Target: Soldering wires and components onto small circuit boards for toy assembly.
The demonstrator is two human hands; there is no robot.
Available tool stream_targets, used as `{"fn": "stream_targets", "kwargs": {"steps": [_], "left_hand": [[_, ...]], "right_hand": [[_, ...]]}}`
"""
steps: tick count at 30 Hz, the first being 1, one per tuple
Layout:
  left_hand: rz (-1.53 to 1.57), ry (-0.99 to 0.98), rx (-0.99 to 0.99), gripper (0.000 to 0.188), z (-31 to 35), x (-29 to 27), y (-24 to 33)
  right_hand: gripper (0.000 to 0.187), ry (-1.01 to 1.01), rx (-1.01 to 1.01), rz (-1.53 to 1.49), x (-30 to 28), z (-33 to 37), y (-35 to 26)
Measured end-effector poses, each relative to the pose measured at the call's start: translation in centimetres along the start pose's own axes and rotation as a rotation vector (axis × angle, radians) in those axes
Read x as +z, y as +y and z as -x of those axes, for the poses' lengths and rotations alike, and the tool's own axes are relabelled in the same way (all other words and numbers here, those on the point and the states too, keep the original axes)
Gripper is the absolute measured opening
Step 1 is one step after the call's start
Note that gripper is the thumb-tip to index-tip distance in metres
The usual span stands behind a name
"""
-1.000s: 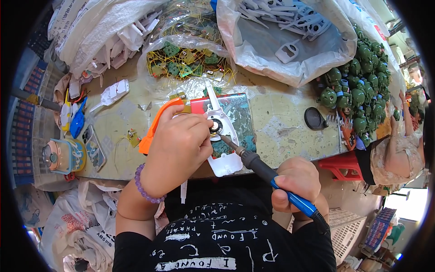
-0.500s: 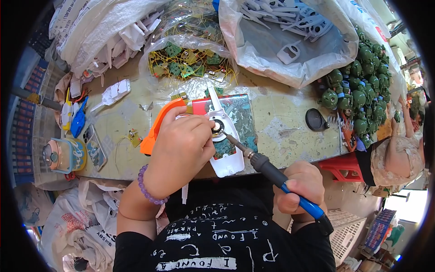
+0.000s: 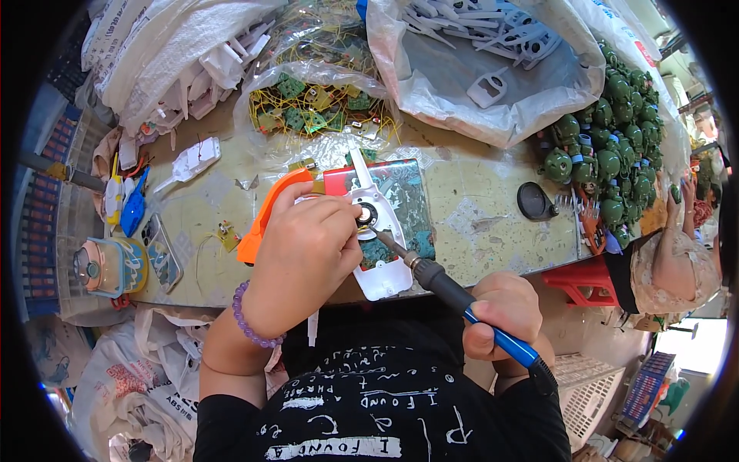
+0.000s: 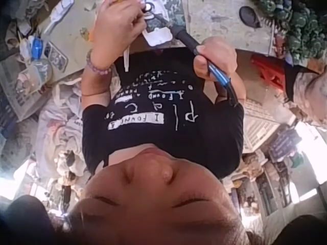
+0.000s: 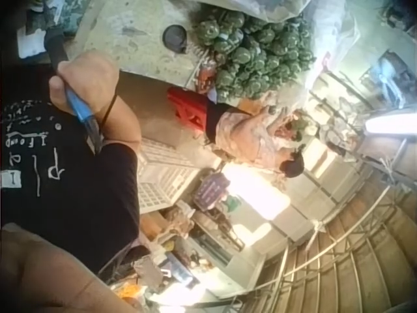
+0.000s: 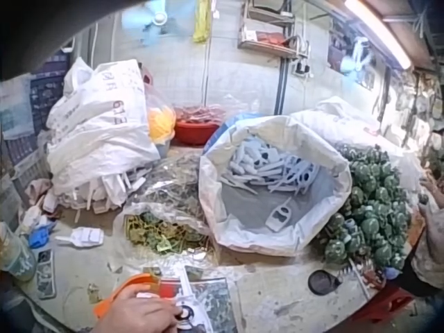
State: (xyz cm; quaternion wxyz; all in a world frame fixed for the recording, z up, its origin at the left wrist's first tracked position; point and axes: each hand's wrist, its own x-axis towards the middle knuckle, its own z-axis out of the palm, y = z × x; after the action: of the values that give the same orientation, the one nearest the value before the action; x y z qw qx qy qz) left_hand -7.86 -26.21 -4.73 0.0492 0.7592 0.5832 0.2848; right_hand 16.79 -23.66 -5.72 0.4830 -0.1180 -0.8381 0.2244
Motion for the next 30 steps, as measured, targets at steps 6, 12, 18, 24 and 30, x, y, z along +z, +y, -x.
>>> {"fn": "stream_targets", "kwargs": {"steps": [6, 12, 18, 24, 30], "left_hand": [[-0.004, -0.015, -0.001, 0.008, 0.0, -0.3, 0.0], [0.065, 0.07, -0.058, 0.011, 1.0, -2.0, 1.1], [0.025, 0.013, -0.155, 0.01, 2.9, -1.9, 2.1], [0.038, 0.11, -0.183, 0.008, 2.2, -0.9, 2.1], [0.071, 0.217, -0.156, 0.011, 0.9, 1.4, 2.2]], "right_hand": [[0.023, 0.081, 0.029, 0.098, 0.3, 0.3, -0.2], [0.022, 0.328, 0.093, 0.02, 0.2, 1.5, 0.5], [0.023, 0.359, 0.148, 0.013, 0.5, 2.3, 1.0], [0.024, 0.374, 0.159, -0.012, 0.6, 2.4, 1.1], [0.027, 0.347, 0.169, 0.023, 0.7, 2.5, 0.8]]}}
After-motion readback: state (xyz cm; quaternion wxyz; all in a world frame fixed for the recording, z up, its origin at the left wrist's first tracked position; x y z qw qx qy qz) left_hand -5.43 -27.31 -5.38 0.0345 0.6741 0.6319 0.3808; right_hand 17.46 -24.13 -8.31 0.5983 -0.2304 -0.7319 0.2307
